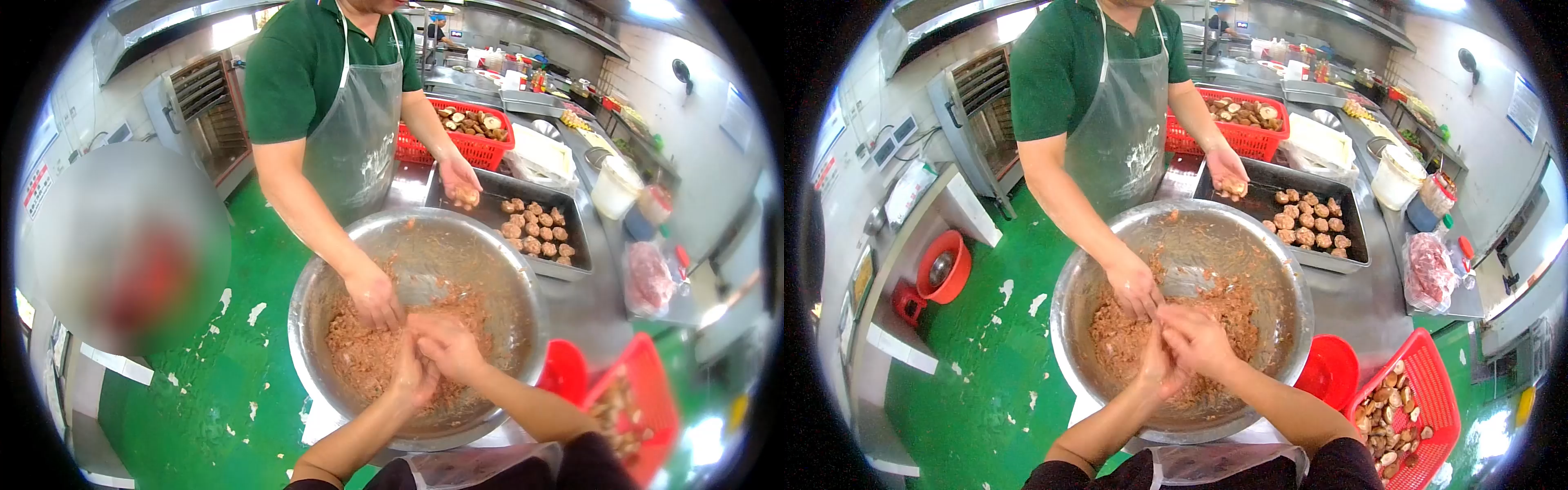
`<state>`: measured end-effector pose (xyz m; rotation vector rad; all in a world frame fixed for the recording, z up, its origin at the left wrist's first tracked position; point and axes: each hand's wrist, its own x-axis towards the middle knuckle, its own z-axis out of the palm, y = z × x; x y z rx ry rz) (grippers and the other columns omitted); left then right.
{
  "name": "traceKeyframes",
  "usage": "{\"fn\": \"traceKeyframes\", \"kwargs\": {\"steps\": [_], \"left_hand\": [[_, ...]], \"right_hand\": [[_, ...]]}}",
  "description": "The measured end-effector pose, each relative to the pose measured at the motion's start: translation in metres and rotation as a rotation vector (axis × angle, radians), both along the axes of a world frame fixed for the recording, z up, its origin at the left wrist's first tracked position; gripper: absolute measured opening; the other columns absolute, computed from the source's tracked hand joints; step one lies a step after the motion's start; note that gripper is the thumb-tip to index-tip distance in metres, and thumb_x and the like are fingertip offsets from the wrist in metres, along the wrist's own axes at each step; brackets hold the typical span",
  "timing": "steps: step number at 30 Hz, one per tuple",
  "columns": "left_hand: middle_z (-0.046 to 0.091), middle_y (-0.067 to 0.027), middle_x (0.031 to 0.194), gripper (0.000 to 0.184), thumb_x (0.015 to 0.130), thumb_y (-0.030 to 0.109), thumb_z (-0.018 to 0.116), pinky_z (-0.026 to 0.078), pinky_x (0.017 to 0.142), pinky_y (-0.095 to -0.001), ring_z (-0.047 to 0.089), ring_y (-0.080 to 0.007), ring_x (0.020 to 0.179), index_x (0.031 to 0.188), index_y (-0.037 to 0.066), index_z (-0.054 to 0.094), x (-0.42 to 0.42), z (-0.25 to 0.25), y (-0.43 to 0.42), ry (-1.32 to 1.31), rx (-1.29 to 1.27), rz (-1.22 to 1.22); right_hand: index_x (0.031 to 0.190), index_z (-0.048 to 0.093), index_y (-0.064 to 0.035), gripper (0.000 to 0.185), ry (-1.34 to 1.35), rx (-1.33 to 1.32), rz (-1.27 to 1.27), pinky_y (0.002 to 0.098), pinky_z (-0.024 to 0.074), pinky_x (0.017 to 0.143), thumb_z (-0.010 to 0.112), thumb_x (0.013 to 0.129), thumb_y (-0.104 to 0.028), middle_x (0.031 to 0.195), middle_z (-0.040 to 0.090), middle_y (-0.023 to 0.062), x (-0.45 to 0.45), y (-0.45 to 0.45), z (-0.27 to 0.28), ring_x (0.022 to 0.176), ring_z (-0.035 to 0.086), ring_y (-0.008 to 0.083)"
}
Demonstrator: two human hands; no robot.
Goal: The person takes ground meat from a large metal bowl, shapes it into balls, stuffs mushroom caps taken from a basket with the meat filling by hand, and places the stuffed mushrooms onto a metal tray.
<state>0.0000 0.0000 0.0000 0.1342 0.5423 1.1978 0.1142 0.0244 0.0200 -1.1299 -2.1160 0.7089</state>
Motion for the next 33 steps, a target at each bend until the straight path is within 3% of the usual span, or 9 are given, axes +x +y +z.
{"fn": "traceKeyframes", "kwargs": {"steps": [2,4,6,8,11,15,20,29,33], "left_hand": [[0.056,-0.0111,0.112,0.044,0.097,0.036,0.033,0.051,0.084,-0.0325,0.057,-0.0247,0.102,0.12,0.001,0.045,-0.004,-0.007,0.007,0.081,-0.041,0.029],[0.058,-0.0115,0.106,0.043,0.098,0.035,0.033,0.053,0.078,-0.0309,0.059,-0.024,0.096,0.117,-0.001,0.047,-0.005,-0.009,0.005,0.038,-0.022,-0.01],[0.059,-0.012,0.104,0.045,0.097,0.037,0.032,0.054,0.075,-0.0304,0.059,-0.0242,0.093,0.116,-0.001,0.047,-0.008,-0.008,0.006,0.031,0.002,-0.044],[0.059,-0.0127,0.106,0.051,0.097,0.042,0.029,0.055,0.074,-0.031,0.059,-0.0253,0.094,0.117,-0.001,0.046,-0.009,-0.014,0.007,0.042,0.008,-0.065],[0.057,-0.0137,0.111,0.057,0.095,0.049,0.024,0.054,0.076,-0.0336,0.058,-0.0279,0.098,0.118,0.001,0.045,-0.01,0.002,0.005,-0.064,-0.02,-0.015],[0.055,-0.0149,0.115,0.054,0.096,0.048,0.025,0.052,0.08,-0.0356,0.057,-0.0305,0.102,0.119,0.002,0.044,-0.012,0.002,0.006,-0.068,0.16,-0.011],[0.055,-0.0156,0.117,0.046,0.096,0.041,0.031,0.051,0.083,-0.0358,0.057,-0.0304,0.103,0.119,0.003,0.045,-0.007,0.009,-0.003,0.004,0.2,-0.016],[0.057,-0.0136,0.108,0.036,0.096,0.035,0.037,0.051,0.082,-0.0361,0.058,-0.0273,0.098,0.113,0.005,0.048,-0.011,0.009,-0.002,-0.043,0.258,-0.088],[0.057,-0.0119,0.107,0.034,0.096,0.034,0.037,0.053,0.078,-0.0341,0.059,-0.0241,0.097,0.111,0.006,0.049,-0.007,0.007,-0.004,-0.036,0.194,-0.036]], "right_hand": [[0.132,0.043,-0.0127,0.047,0.419,-0.286,-0.086,0.0411,0.0292,0.106,0.051,0.088,-0.025,0.136,0.042,0.01,0.008,0.007,0.01,0.127,0.037,0.0315],[0.131,0.044,-0.0143,0.046,0.07,-0.254,-0.218,0.0435,0.0349,0.1,0.049,0.087,-0.027,0.131,0.045,0.0137,0.047,0.035,-0.024,0.118,0.045,0.0342],[0.13,0.044,-0.0116,0.048,-0.674,-0.159,-0.281,0.0431,0.0365,0.098,0.051,0.085,-0.026,0.13,0.046,0.0159,0.076,0.032,-0.055,0.115,0.047,0.0342],[0.126,0.048,-0.0087,0.048,-1.085,-0.368,-0.095,0.0433,0.0394,0.095,0.053,0.081,-0.025,0.125,0.05,0.0177,0.111,0.038,-0.108,0.112,0.051,0.0333],[0.119,0.054,-0.0068,0.041,-0.976,-0.123,0.228,0.0438,0.0455,0.087,0.053,0.08,-0.02,0.114,0.057,0.0194,0.122,0.011,-0.16,0.104,0.057,0.0324],[0.101,0.064,-0.0064,0.027,-1.257,-0.401,0.491,0.0427,0.051,0.075,0.054,0.077,-0.014,0.102,0.063,0.018,0.076,-0.02,-0.106,0.091,0.063,0.0317],[0.082,0.069,-0.0049,0.018,-1.006,-0.143,0.308,0.0424,0.0524,0.067,0.055,0.075,-0.013,0.087,0.068,0.0125,0.062,-0.024,-0.078,0.079,0.066,0.0311],[0.084,0.067,-0.0055,0.015,-0.97,-0.355,0.468,0.0415,0.0503,0.068,0.055,0.076,-0.01,0.081,0.065,0.014,0.063,-0.019,-0.047,0.079,0.064,0.0321],[0.082,0.063,-0.0043,0.007,0.128,-0.107,-0.131,0.037,0.0491,0.065,0.06,0.076,-0.005,0.084,0.062,0.0118,0.043,-0.028,0.029,0.075,0.061,0.0294]]}}
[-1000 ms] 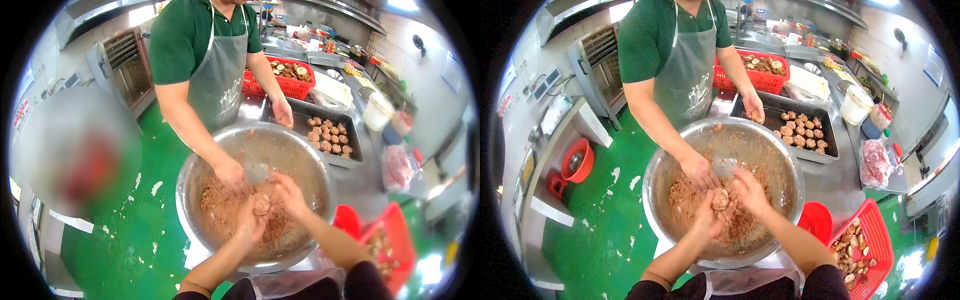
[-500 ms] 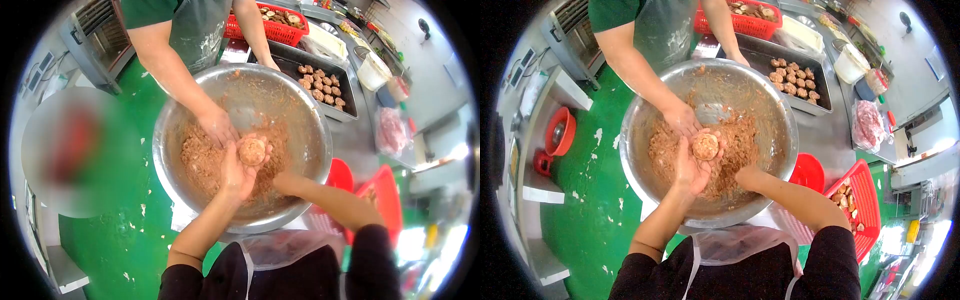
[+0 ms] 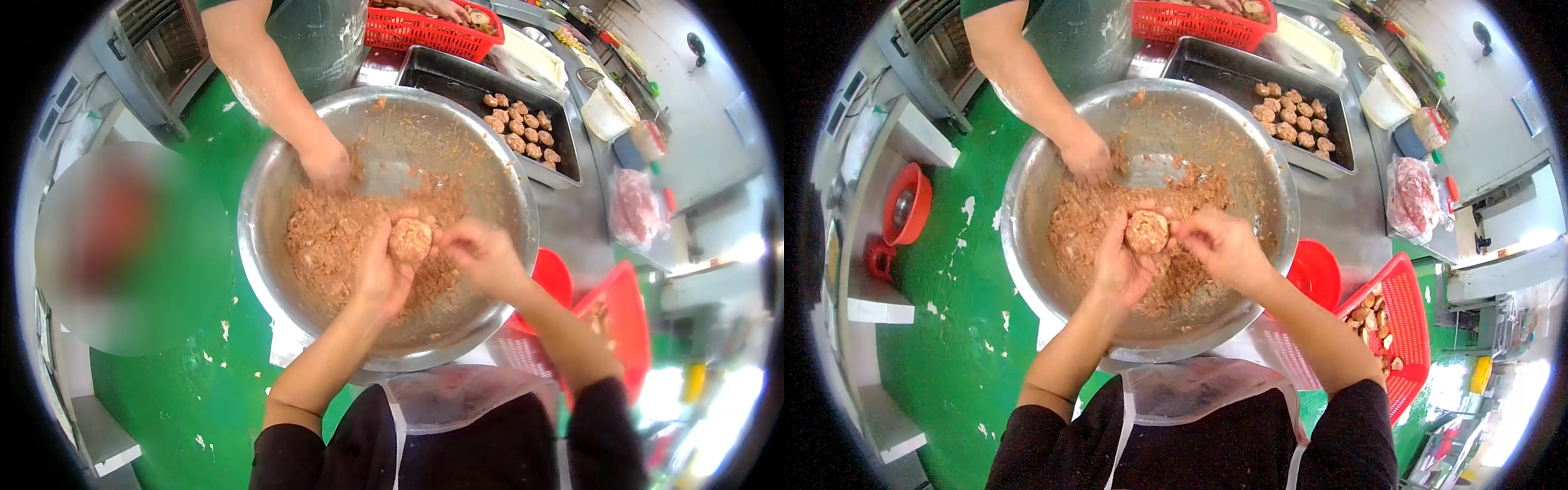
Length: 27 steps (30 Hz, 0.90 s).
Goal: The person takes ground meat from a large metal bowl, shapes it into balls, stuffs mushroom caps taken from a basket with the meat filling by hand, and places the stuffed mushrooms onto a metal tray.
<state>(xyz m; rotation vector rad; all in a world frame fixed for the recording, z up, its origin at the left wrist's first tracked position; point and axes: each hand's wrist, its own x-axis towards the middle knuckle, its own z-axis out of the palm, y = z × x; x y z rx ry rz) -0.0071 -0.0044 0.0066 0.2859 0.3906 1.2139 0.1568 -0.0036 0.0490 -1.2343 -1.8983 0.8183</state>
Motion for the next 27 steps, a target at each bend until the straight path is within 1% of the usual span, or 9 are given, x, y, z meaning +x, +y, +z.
{"fn": "traceKeyframes", "kwargs": {"steps": [3,7,10,13,16,22,23,25,27], "left_hand": [[0.057,-0.0102,0.105,0.03,0.096,0.03,0.038,0.053,0.076,-0.0324,0.059,-0.0219,0.095,0.111,0.007,0.05,0.003,0.001,-0.001,0.096,-0.067,0.015],[0.057,-0.0093,0.104,0.025,0.095,0.024,0.042,0.053,0.076,-0.0325,0.059,-0.0209,0.095,0.112,0.007,0.049,0.003,-0.008,0.003,0.233,-0.186,0.05],[0.057,-0.0114,0.104,0.026,0.094,0.024,0.044,0.053,0.076,-0.0324,0.058,-0.0223,0.095,0.113,0.005,0.048,-0.007,-0.012,0.01,0.109,-0.059,-0.02],[0.057,-0.0145,0.104,0.028,0.093,0.025,0.044,0.053,0.077,-0.0344,0.058,-0.0263,0.095,0.112,0.004,0.047,-0.006,-0.001,0.014,0.074,-0.237,0.186],[0.055,-0.0175,0.105,0.028,0.094,0.024,0.043,0.053,0.078,-0.0367,0.057,-0.0299,0.096,0.112,0.003,0.046,-0.012,-0.007,0.015,-0.037,-0.235,0.234],[0.054,-0.0148,0.106,0.029,0.095,0.025,0.037,0.051,0.083,-0.0395,0.057,-0.0276,0.094,0.11,0.002,0.046,-0.016,-0.009,0.015,-0.112,-0.348,0.276],[0.054,-0.0124,0.106,0.029,0.096,0.026,0.035,0.05,0.084,-0.0401,0.057,-0.026,0.093,0.11,0.003,0.046,-0.018,-0.007,0.019,-0.12,-0.337,0.287],[0.057,-0.007,0.104,0.028,0.096,0.027,0.038,0.05,0.086,-0.0418,0.056,-0.0229,0.096,0.11,0.006,0.049,-0.017,-0.015,0.014,-0.112,-0.304,0.285],[0.058,-0.0118,0.102,0.031,0.096,0.029,0.036,0.052,0.081,-0.0392,0.058,-0.0267,0.093,0.112,0.005,0.048,-0.017,-0.025,0.011,-0.091,-0.287,0.24]], "right_hand": [[0.081,0.064,-0.0066,0.008,0.092,0.146,-0.092,0.0364,0.049,0.066,0.061,0.075,-0.004,0.083,0.062,0.0082,-0.018,-0.007,0.033,0.075,0.06,0.0274],[0.088,0.063,-0.0106,0.015,-0.41,0.541,0.127,0.0358,0.049,0.07,0.064,0.073,-0.008,0.087,0.062,0.0049,-0.021,0.007,0.013,0.083,0.059,0.0267],[0.088,0.063,-0.0113,0.013,-0.252,0.515,-0.024,0.0377,0.0488,0.071,0.062,0.075,-0.013,0.089,0.062,0.006,-0.013,0.017,0.018,0.085,0.06,0.0271],[0.089,0.064,-0.0133,0.013,-0.373,0.26,0.005,0.0399,0.0496,0.071,0.058,0.079,-0.017,0.089,0.063,0.0083,-0.001,0.036,-0.003,0.085,0.061,0.0277],[0.091,0.066,-0.0154,0.016,-1.024,-0.275,0.24,0.0408,0.0508,0.07,0.055,0.08,-0.017,0.091,0.063,0.0104,0.008,0.05,-0.041,0.084,0.062,0.0285],[0.089,0.066,-0.0084,0.018,-0.728,0.199,0.349,0.0426,0.0516,0.065,0.055,0.076,-0.013,0.082,0.064,0.0122,0.017,0.053,-0.136,0.081,0.064,0.0282],[0.084,0.066,-0.0061,0.015,-1.153,-0.102,0.427,0.0418,0.0517,0.063,0.054,0.076,-0.011,0.08,0.065,0.0128,-0.009,0.053,-0.112,0.079,0.064,0.0281],[0.083,0.066,-0.0063,0.014,-1.128,0.073,0.357,0.0422,0.0516,0.06,0.055,0.075,-0.01,0.086,0.066,0.0143,-0.014,0.041,-0.14,0.076,0.065,0.0279],[0.082,0.064,-0.0052,0.015,-1.111,0.259,0.389,0.0381,0.0524,0.058,0.055,0.072,-0.011,0.083,0.065,0.0153,-0.011,0.037,-0.184,0.073,0.065,0.0248]]}}
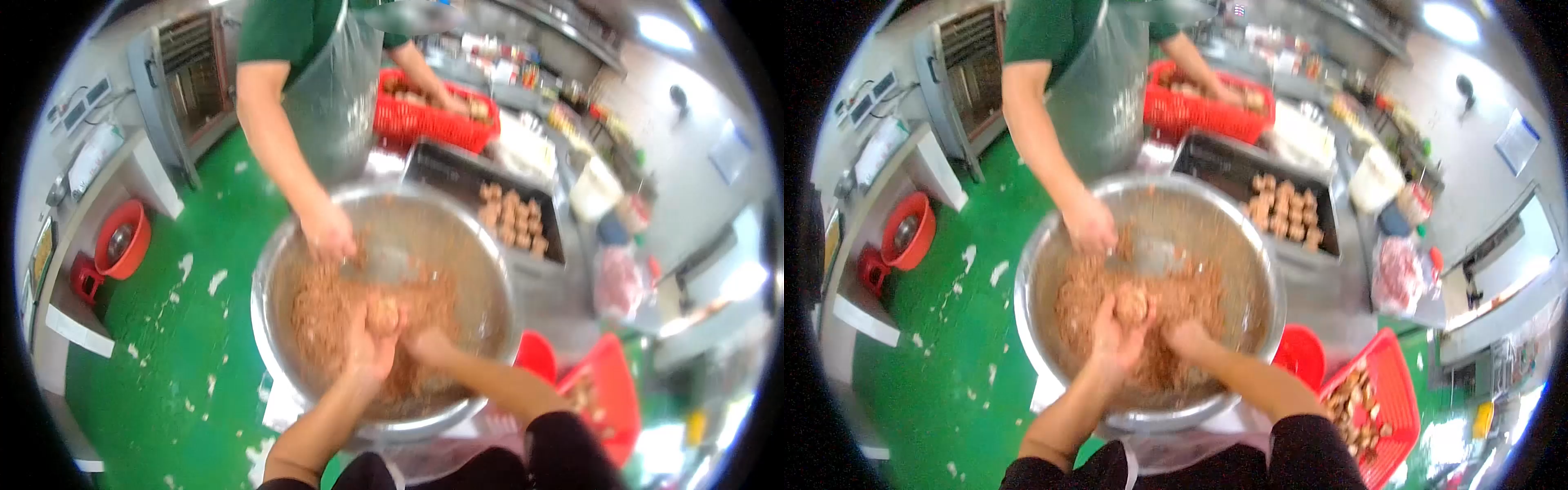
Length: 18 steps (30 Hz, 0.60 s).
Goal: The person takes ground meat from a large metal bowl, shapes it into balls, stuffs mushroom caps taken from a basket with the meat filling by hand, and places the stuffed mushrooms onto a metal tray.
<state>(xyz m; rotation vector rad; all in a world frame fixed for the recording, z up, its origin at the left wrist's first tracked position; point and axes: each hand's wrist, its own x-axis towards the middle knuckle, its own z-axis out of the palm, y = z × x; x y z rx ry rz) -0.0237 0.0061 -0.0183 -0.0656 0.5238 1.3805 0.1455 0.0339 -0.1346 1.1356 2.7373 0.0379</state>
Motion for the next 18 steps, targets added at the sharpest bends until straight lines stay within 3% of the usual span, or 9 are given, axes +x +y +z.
{"fn": "traceKeyframes", "kwargs": {"steps": [1,3,6,12,15,18], "left_hand": [[0.057,-0.0151,0.104,0.035,0.096,0.03,0.034,0.053,0.079,-0.0384,0.058,-0.029,0.095,0.113,0.003,0.047,0.001,-0.007,0.003,0.031,0.041,-0.031],[0.058,-0.0151,0.102,0.034,0.096,0.03,0.034,0.053,0.077,-0.0377,0.059,-0.0292,0.093,0.112,0.003,0.048,0.007,0.007,0.008,-0.003,0.023,-0.051],[0.059,-0.0149,0.1,0.032,0.096,0.03,0.034,0.054,0.075,-0.0368,0.061,-0.0289,0.09,0.11,0.005,0.049,0.005,0.007,0.008,0.012,0.016,-0.059],[0.06,-0.0145,0.101,0.029,0.096,0.028,0.036,0.054,0.075,-0.0364,0.061,-0.0287,0.089,0.108,0.005,0.049,0.008,0.004,0.005,-0.013,-0.016,-0.091],[0.06,-0.0144,0.101,0.025,0.095,0.024,0.041,0.054,0.075,-0.0362,0.061,-0.0285,0.09,0.108,0.006,0.05,0.007,0.009,0.005,0.045,-0.032,-0.11],[0.06,-0.0143,0.101,0.021,0.094,0.02,0.044,0.054,0.075,-0.0361,0.061,-0.0279,0.091,0.108,0.006,0.05,0.009,0.008,0.004,0.098,-0.044,-0.118]], "right_hand": [[0.077,0.062,-0.0058,0.01,0.147,0.172,0.128,0.0363,0.0515,0.052,0.056,0.072,-0.011,0.079,0.063,0.0142,0.004,0.0,-0.004,0.067,0.064,0.0241],[0.075,0.06,-0.0062,0.008,0.133,0.14,0.127,0.0358,0.0505,0.048,0.056,0.071,-0.011,0.075,0.062,0.0121,0.005,0.0,0.03,0.06,0.063,0.0238],[0.073,0.059,-0.0061,0.007,0.121,0.087,0.045,0.0352,0.0499,0.046,0.056,0.07,-0.011,0.074,0.062,0.0118,0.0,0.007,0.027,0.059,0.063,0.0238],[0.078,0.062,-0.008,0.009,0.072,-0.037,-0.296,0.0396,0.0518,0.058,0.056,0.073,-0.012,0.073,0.063,0.0103,0.02,0.011,0.042,0.07,0.065,0.0274],[0.082,0.063,-0.0077,0.01,0.309,-0.118,-0.477,0.039,0.051,0.064,0.057,0.076,-0.013,0.077,0.065,0.0095,0.021,0.014,0.088,0.072,0.064,0.0295],[0.085,0.062,-0.0069,0.011,0.848,-0.172,-0.553,0.0354,0.0496,0.063,0.06,0.076,-0.014,0.078,0.065,0.0097,0.02,0.016,0.112,0.071,0.063,0.0273]]}}
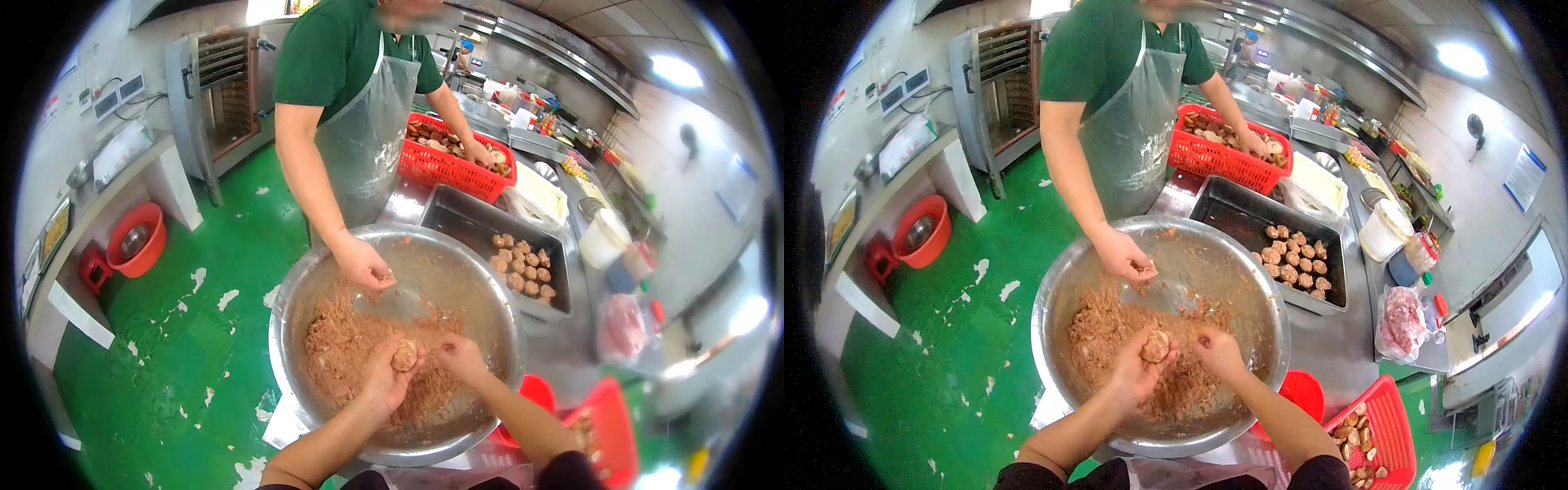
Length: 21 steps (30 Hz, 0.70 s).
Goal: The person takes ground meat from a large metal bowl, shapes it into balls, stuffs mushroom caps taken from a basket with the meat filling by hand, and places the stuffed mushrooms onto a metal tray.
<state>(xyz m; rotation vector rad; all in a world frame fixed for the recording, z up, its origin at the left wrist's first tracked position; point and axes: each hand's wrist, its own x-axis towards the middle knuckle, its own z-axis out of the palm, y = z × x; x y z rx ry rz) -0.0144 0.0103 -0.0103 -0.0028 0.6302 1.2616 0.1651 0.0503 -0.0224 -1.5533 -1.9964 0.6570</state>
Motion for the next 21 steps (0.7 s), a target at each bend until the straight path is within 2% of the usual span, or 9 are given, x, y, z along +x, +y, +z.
{"fn": "traceKeyframes", "kwargs": {"steps": [3,6,9,10,13,16,21], "left_hand": [[0.059,-0.0133,0.102,0.02,0.093,0.019,0.045,0.054,0.076,-0.0364,0.061,-0.026,0.09,0.108,0.007,0.05,0.003,0.004,-0.003,0.04,0.0,-0.008],[0.059,-0.0112,0.101,0.02,0.094,0.019,0.044,0.054,0.076,-0.0367,0.061,-0.0232,0.088,0.11,0.008,0.05,0.006,0.0,-0.007,0.05,0.058,-0.065],[0.059,-0.0084,0.098,0.022,0.095,0.02,0.043,0.054,0.077,-0.0364,0.06,-0.0201,0.087,0.112,0.009,0.05,0.008,0.003,-0.008,0.06,0.084,-0.114],[0.059,-0.0075,0.098,0.023,0.095,0.021,0.043,0.053,0.077,-0.0362,0.06,-0.0191,0.087,0.113,0.009,0.05,0.009,0.006,-0.008,0.064,0.08,-0.123],[0.06,-0.0058,0.097,0.023,0.094,0.02,0.047,0.053,0.079,-0.0348,0.06,-0.0175,0.089,0.113,0.007,0.05,0.011,0.004,-0.008,0.066,0.124,-0.15],[0.06,-0.0052,0.097,0.023,0.092,0.016,0.05,0.052,0.08,-0.0332,0.059,-0.017,0.09,0.113,0.006,0.051,0.01,-0.004,-0.007,0.055,0.273,-0.266],[0.06,-0.0055,0.095,0.025,0.087,0.011,0.057,0.052,0.079,-0.0318,0.059,-0.0152,0.084,0.11,0.004,0.052,0.012,0.001,-0.011,0.075,0.252,-0.281]], "right_hand": [[0.087,0.061,-0.0072,0.013,0.569,-0.193,-0.052,0.0328,0.0483,0.063,0.063,0.077,-0.014,0.078,0.063,0.0097,-0.012,-0.009,0.035,0.07,0.061,0.0243],[0.088,0.061,-0.0087,0.012,0.537,-0.043,0.121,0.0322,0.0476,0.062,0.063,0.077,-0.013,0.08,0.06,0.0091,-0.024,-0.023,0.054,0.069,0.06,0.0222],[0.09,0.062,-0.0094,0.013,0.028,0.15,0.187,0.0325,0.0478,0.062,0.062,0.079,-0.016,0.084,0.059,0.008,-0.025,-0.032,0.064,0.069,0.06,0.0229],[0.089,0.062,-0.0101,0.013,0.009,0.137,0.155,0.0341,0.0483,0.063,0.063,0.079,-0.018,0.085,0.059,0.007,-0.026,-0.033,0.067,0.071,0.06,0.0248],[0.09,0.063,-0.008,0.015,-0.005,0.201,0.091,0.0336,0.0479,0.062,0.065,0.075,-0.012,0.082,0.059,0.0093,-0.029,-0.038,0.07,0.071,0.06,0.0257],[0.094,0.062,-0.0098,0.02,-0.111,0.298,0.089,0.0357,0.0489,0.063,0.064,0.074,-0.011,0.087,0.061,0.0094,-0.03,-0.041,0.071,0.074,0.061,0.0278],[0.097,0.062,-0.0115,0.025,-0.123,0.262,0.17,0.0364,0.0495,0.064,0.062,0.072,-0.008,0.089,0.062,0.0096,-0.027,-0.043,0.078,0.075,0.061,0.0289]]}}
